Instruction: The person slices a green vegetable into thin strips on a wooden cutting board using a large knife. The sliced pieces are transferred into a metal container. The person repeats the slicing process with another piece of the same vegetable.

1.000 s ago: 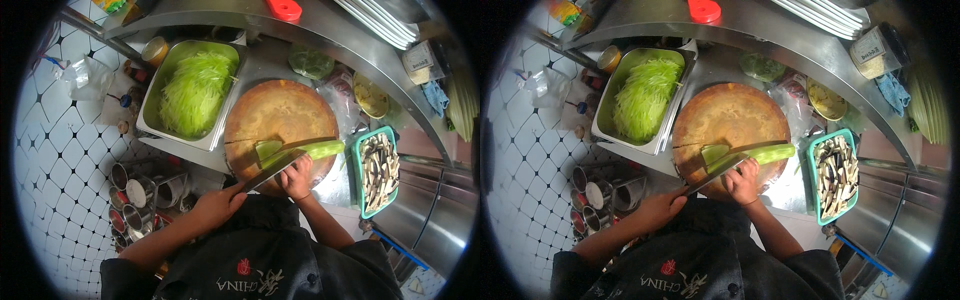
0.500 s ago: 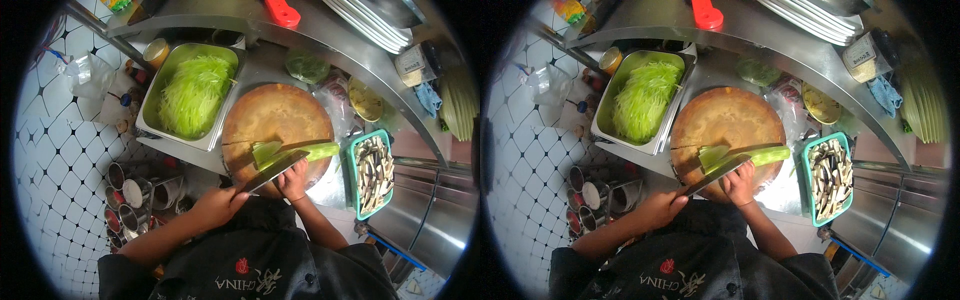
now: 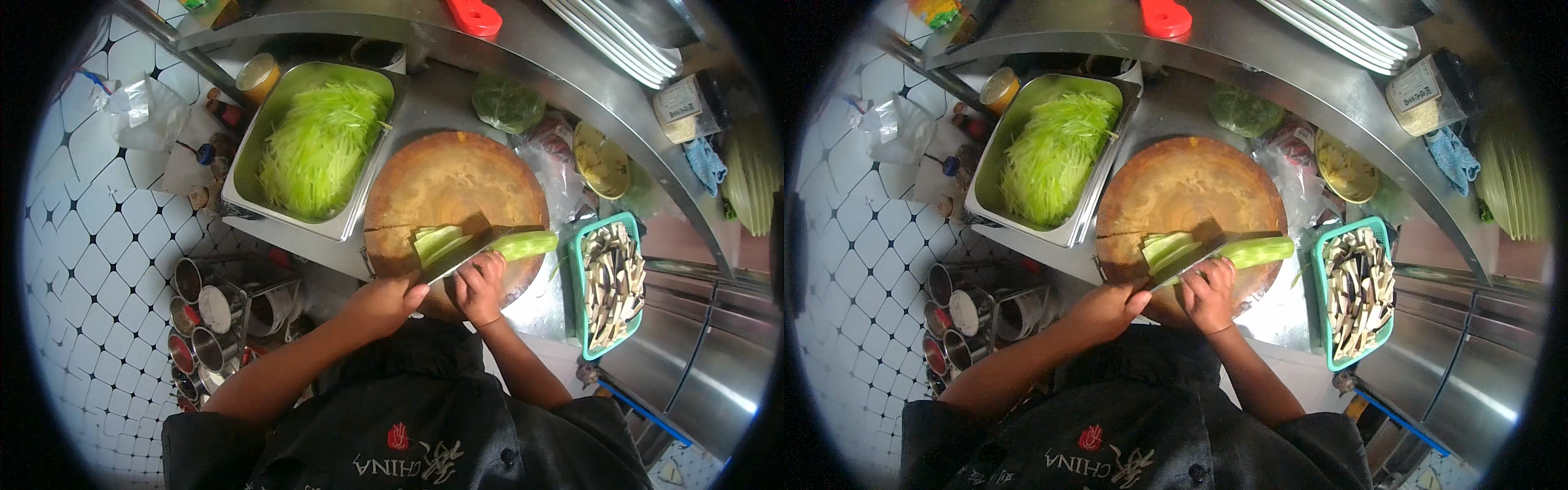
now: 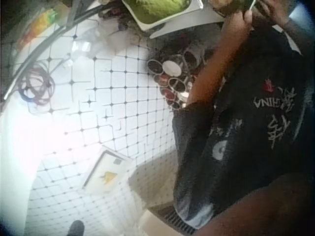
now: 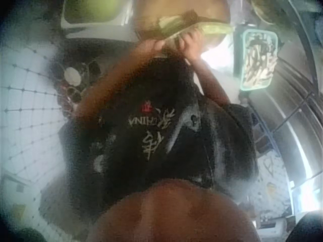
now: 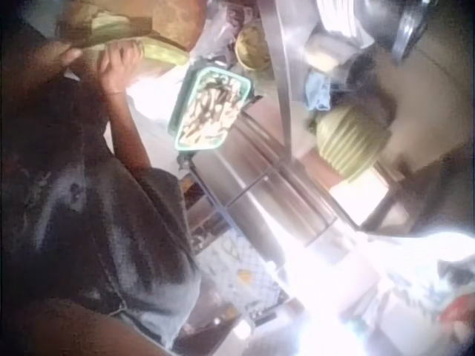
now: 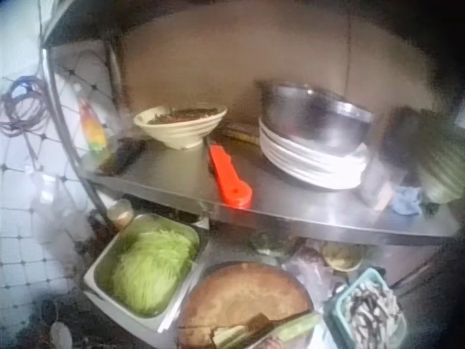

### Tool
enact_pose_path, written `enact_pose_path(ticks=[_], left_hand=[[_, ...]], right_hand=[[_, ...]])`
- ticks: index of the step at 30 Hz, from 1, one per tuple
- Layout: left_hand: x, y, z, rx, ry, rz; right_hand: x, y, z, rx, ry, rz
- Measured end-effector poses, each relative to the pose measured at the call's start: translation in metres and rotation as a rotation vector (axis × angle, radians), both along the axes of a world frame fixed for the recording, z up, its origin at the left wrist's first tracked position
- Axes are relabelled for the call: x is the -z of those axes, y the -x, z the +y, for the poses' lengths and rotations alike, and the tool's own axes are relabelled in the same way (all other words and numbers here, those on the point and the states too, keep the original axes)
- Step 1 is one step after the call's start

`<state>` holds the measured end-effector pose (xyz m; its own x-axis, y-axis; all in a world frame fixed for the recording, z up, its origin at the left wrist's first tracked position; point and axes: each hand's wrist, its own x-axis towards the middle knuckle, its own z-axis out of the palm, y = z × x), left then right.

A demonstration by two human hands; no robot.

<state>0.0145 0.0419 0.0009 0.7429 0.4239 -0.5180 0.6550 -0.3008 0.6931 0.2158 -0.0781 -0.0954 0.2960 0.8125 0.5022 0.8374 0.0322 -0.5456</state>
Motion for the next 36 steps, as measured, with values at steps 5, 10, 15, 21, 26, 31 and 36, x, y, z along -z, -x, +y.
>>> enact_pose_path(ticks=[5, 10, 15, 21, 26, 31, 36], left_hand=[[0.002, -0.007, 0.003, 0.014, -0.034, -0.017], [-0.065, 0.035, -0.003, -0.017, 0.141, 0.098], [-0.074, 0.039, -0.004, -0.038, 0.125, 0.166], [-0.006, 0.000, -0.006, -0.050, 0.003, 0.023], [0.005, -0.012, -0.004, -0.039, -0.037, 0.009], [0.007, -0.012, -0.005, -0.086, -0.082, -0.024], [-0.039, 0.005, -0.011, -0.037, 0.017, 0.087]], right_hand=[[0.000, -0.004, 0.001, 0.007, -0.001, 0.007], [0.001, -0.001, 0.000, 0.018, -0.021, 0.028], [0.005, -0.001, -0.003, -0.010, -0.019, 0.035], [0.001, 0.000, -0.002, -0.007, -0.003, 0.020], [-0.005, -0.003, -0.002, -0.016, 0.017, 0.011], [-0.025, -0.021, 0.001, -0.005, 0.091, -0.098], [-0.003, -0.027, -0.005, 0.004, -0.001, -0.106]])
